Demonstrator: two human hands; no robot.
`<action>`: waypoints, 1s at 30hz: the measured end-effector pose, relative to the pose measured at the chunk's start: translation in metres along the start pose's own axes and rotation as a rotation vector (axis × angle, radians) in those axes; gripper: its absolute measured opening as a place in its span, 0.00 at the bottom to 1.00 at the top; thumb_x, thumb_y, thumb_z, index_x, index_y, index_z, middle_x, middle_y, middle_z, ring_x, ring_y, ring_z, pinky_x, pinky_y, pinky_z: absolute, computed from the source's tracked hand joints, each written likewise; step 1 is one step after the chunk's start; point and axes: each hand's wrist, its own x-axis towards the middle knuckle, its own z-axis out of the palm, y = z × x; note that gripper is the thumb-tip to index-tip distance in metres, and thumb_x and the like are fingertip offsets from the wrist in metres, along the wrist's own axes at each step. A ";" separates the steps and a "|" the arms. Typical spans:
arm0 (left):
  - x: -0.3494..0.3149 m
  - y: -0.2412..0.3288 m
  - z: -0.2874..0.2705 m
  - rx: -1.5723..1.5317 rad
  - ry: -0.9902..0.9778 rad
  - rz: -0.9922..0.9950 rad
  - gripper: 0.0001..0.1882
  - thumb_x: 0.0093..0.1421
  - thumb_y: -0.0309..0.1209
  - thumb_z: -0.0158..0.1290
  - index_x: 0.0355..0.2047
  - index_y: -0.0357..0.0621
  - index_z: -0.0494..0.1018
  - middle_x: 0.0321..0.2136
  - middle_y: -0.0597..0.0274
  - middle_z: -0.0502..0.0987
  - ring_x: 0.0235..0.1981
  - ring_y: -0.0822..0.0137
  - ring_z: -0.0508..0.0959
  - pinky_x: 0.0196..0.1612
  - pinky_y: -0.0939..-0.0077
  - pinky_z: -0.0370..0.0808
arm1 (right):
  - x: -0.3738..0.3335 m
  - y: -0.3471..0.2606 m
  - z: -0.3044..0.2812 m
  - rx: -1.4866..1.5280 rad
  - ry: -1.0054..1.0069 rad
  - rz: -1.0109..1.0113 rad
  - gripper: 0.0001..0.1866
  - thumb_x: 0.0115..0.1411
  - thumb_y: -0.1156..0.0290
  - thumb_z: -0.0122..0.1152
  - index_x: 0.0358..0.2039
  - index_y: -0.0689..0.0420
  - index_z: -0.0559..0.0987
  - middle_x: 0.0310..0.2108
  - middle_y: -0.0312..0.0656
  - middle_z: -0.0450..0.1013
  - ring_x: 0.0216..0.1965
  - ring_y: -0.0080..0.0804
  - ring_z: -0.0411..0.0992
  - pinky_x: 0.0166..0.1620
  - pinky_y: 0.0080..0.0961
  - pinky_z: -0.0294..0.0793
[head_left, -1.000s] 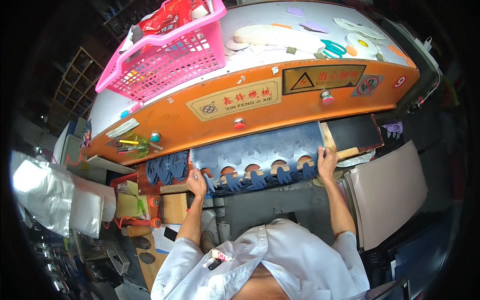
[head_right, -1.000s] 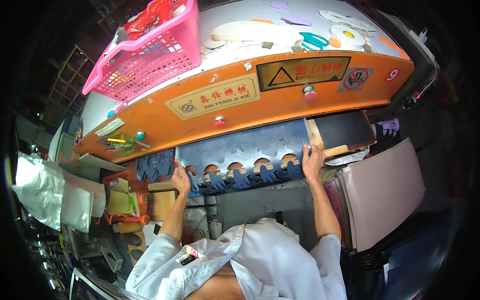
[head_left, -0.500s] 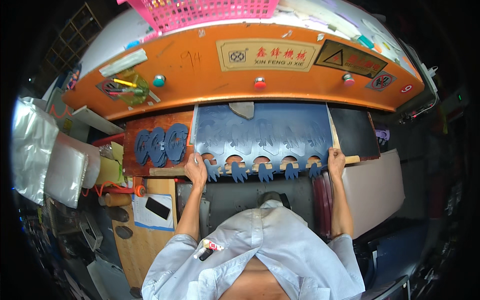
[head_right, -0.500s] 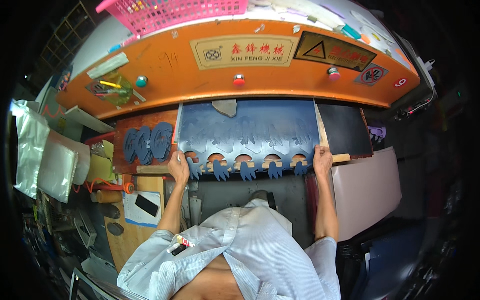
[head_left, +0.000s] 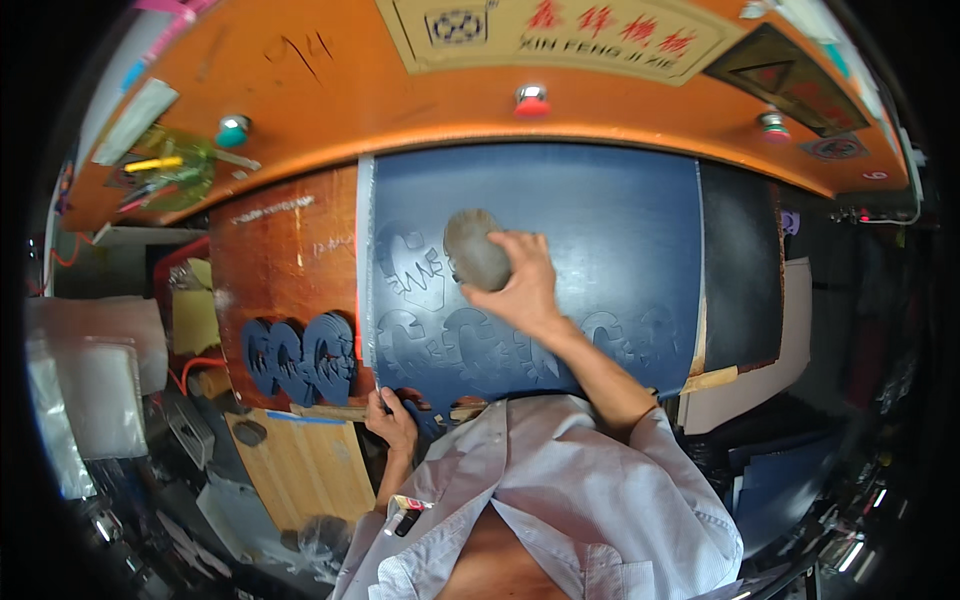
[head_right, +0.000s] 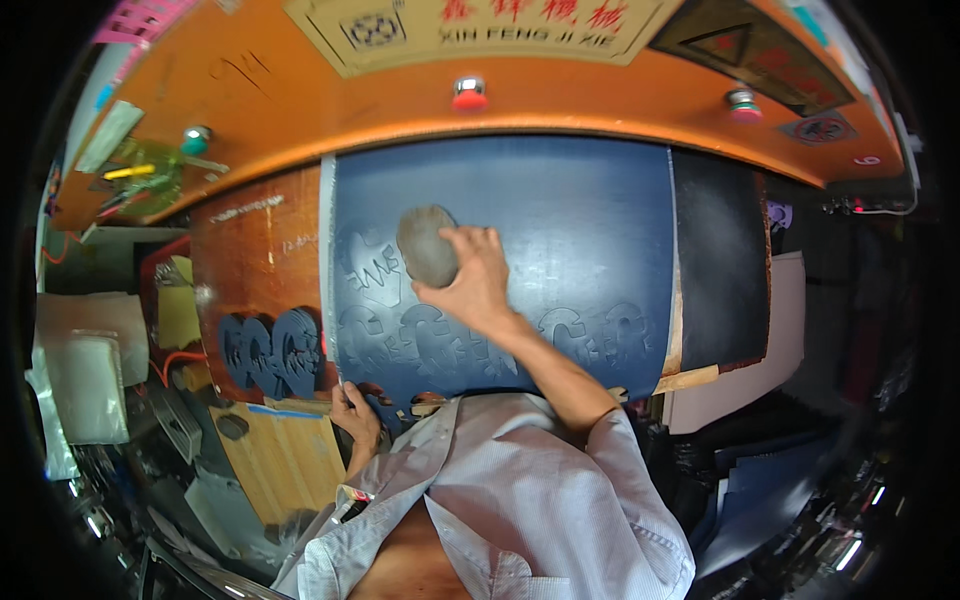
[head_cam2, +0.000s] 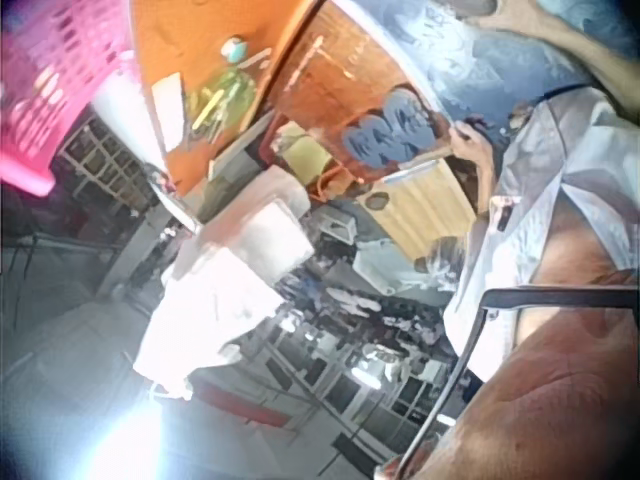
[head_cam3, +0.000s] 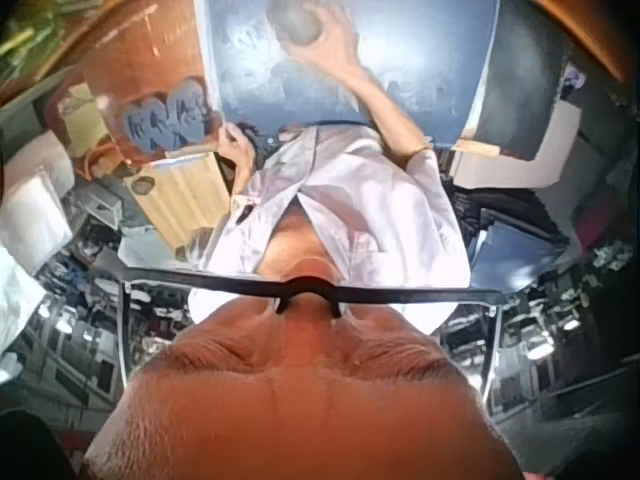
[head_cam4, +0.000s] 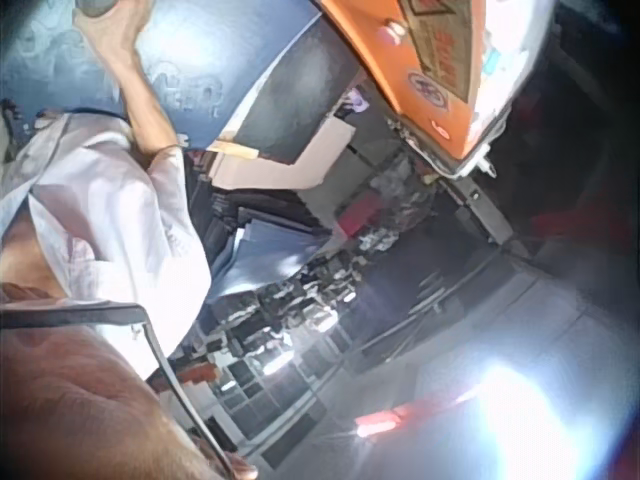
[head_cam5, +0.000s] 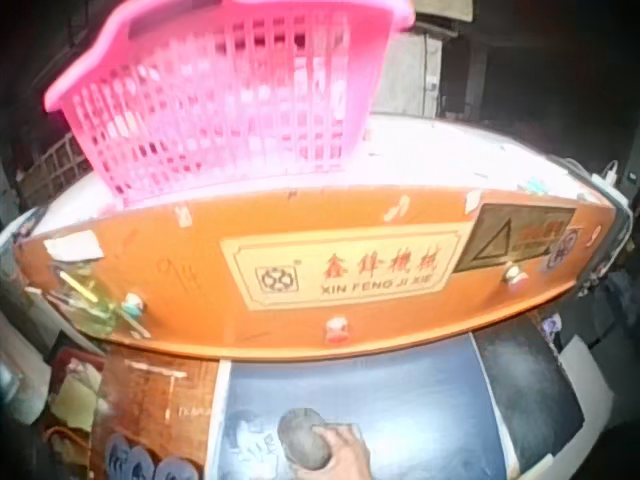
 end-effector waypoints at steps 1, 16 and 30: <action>-0.008 -0.007 -0.004 -0.226 -0.052 -0.156 0.16 0.73 0.32 0.50 0.29 0.35 0.73 0.20 0.52 0.80 0.20 0.55 0.78 0.28 0.60 0.73 | 0.005 0.006 -0.019 0.343 -0.104 0.156 0.42 0.43 0.60 0.84 0.58 0.61 0.77 0.58 0.56 0.71 0.61 0.48 0.67 0.61 0.46 0.71; 0.038 0.039 0.025 -0.068 -0.050 0.093 0.17 0.76 0.32 0.45 0.31 0.34 0.72 0.20 0.58 0.83 0.16 0.67 0.81 0.22 0.71 0.78 | 0.012 0.052 -0.068 -0.397 0.240 -0.246 0.38 0.49 0.55 0.79 0.58 0.58 0.78 0.57 0.53 0.68 0.55 0.51 0.66 0.55 0.48 0.74; 0.157 0.117 0.114 0.290 0.169 0.437 0.18 0.72 0.39 0.51 0.31 0.36 0.76 0.24 0.37 0.77 0.27 0.37 0.79 0.33 0.50 0.71 | 0.072 0.022 -0.299 -0.072 0.802 -0.443 0.07 0.66 0.72 0.67 0.34 0.62 0.79 0.31 0.39 0.73 0.30 0.28 0.70 0.38 0.29 0.73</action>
